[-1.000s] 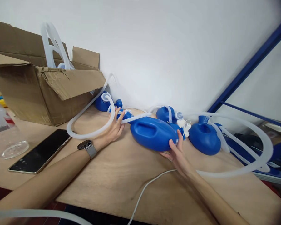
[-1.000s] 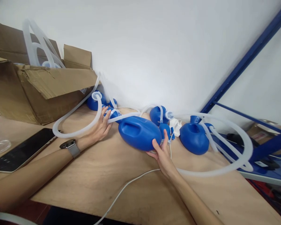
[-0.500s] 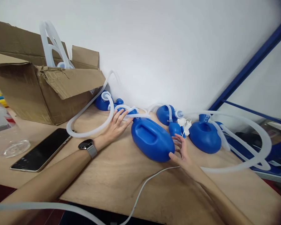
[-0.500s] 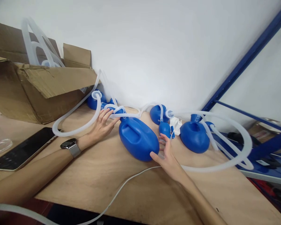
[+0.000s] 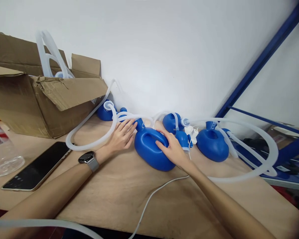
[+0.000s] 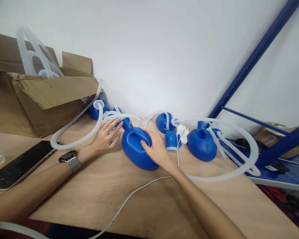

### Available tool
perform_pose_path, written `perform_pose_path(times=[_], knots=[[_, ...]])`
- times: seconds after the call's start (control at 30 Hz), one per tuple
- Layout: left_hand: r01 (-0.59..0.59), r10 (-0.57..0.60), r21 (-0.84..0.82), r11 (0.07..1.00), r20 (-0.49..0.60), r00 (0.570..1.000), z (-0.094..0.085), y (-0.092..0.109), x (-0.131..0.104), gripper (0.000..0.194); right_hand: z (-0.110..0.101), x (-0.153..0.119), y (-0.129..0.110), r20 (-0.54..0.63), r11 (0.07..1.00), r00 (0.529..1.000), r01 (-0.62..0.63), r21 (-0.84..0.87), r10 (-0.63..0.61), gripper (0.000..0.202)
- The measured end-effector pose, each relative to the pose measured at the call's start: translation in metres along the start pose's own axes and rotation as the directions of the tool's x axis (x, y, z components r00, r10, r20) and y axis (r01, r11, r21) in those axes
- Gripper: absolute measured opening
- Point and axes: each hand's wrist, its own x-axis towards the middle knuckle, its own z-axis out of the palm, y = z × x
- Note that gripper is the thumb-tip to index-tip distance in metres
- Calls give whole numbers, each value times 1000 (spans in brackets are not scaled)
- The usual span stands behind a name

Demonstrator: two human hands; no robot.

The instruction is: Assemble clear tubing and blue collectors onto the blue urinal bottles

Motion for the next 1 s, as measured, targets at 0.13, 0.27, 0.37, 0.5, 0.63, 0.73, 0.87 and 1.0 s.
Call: perform_pose_path(times=[0.13,0.27,0.37,0.5,0.63,0.73,0.87,1.0], knots=[[113,-94,-91,989,192,977,-6,-4,29,49,1,-17,-2,30,997,1000,6,76,-8,58],[272,-193,-124,954,437,878,-10,-12,61,49,-2,-24,-6,52,992,999,-23,127,16,62],[240,-99,-206,949,530,843,-20,-19,84,44,-6,-24,-6,53,987,999,-13,160,4,62],[97,154,-320,942,674,723,-41,-22,113,34,-12,-25,-5,110,978,993,22,209,-46,60],[182,220,-375,909,803,554,-55,-20,131,34,-19,-30,-1,126,966,987,64,249,-98,59],[247,290,-478,843,789,541,-57,-17,133,30,-25,-33,4,159,964,981,68,258,-112,58],[258,315,-564,784,721,617,-51,-12,128,20,-31,-36,7,194,964,976,50,262,-103,54],[299,297,-622,724,672,678,-44,-10,130,17,-33,-37,6,183,961,978,44,272,-97,53]])
